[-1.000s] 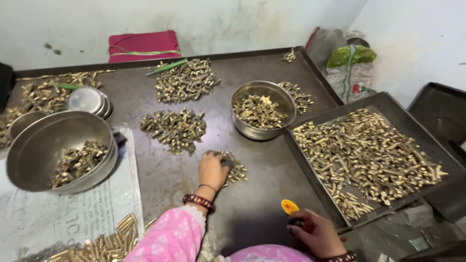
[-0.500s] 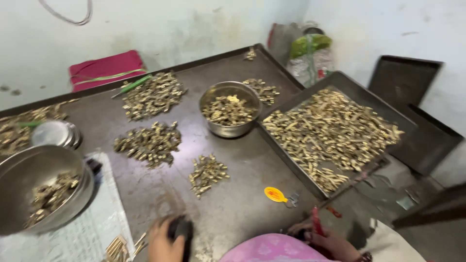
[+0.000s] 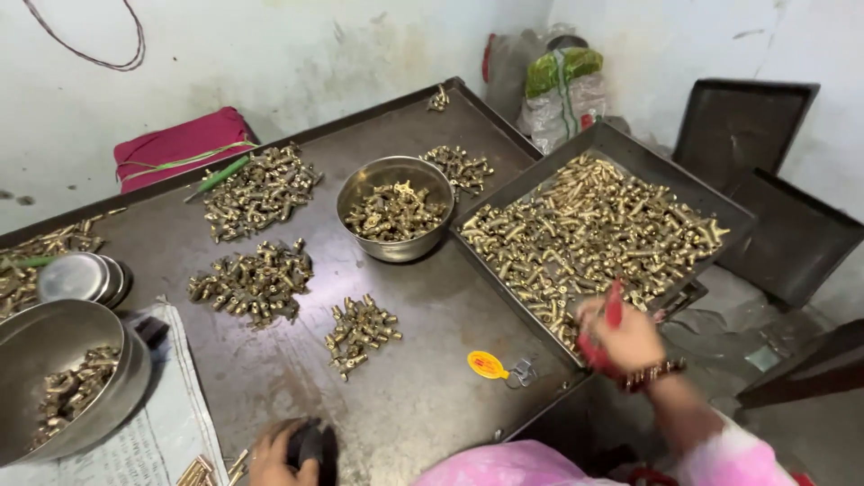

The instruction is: Trimming and sorting small brass metal components at a workbench using nippers.

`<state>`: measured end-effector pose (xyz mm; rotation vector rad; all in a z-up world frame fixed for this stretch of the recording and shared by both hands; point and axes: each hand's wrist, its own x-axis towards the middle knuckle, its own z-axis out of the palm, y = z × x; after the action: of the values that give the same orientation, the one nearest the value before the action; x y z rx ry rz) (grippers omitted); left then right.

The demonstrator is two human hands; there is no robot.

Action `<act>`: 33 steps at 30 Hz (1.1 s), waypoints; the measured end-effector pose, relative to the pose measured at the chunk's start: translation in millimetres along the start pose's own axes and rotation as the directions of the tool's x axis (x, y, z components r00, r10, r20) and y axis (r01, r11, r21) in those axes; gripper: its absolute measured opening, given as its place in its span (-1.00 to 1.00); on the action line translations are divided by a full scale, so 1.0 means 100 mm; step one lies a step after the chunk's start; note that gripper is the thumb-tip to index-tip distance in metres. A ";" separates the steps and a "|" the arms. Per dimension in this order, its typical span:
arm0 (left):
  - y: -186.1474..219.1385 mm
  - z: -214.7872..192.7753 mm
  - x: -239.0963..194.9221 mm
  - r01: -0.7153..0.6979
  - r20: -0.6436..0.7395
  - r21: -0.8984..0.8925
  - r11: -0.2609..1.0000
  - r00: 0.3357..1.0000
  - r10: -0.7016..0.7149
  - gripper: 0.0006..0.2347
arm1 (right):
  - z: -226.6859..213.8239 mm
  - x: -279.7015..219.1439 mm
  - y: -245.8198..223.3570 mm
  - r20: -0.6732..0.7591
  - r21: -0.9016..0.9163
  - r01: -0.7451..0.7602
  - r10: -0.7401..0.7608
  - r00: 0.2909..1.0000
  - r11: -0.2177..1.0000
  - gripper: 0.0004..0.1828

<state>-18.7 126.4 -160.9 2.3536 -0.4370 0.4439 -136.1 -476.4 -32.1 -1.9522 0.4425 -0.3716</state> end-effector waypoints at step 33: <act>4.00 -0.49 1.34 -0.255 0.173 -0.275 0.927 0.935 0.309 -0.41 | -0.01 0.67 -1.38 0.314 -0.345 -0.065 0.181 0.932 0.936 -0.63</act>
<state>-78.6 -146.8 158.7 2.1058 -0.8915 0.2492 -58.5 -456.1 98.8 -2.2439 0.4169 0.1382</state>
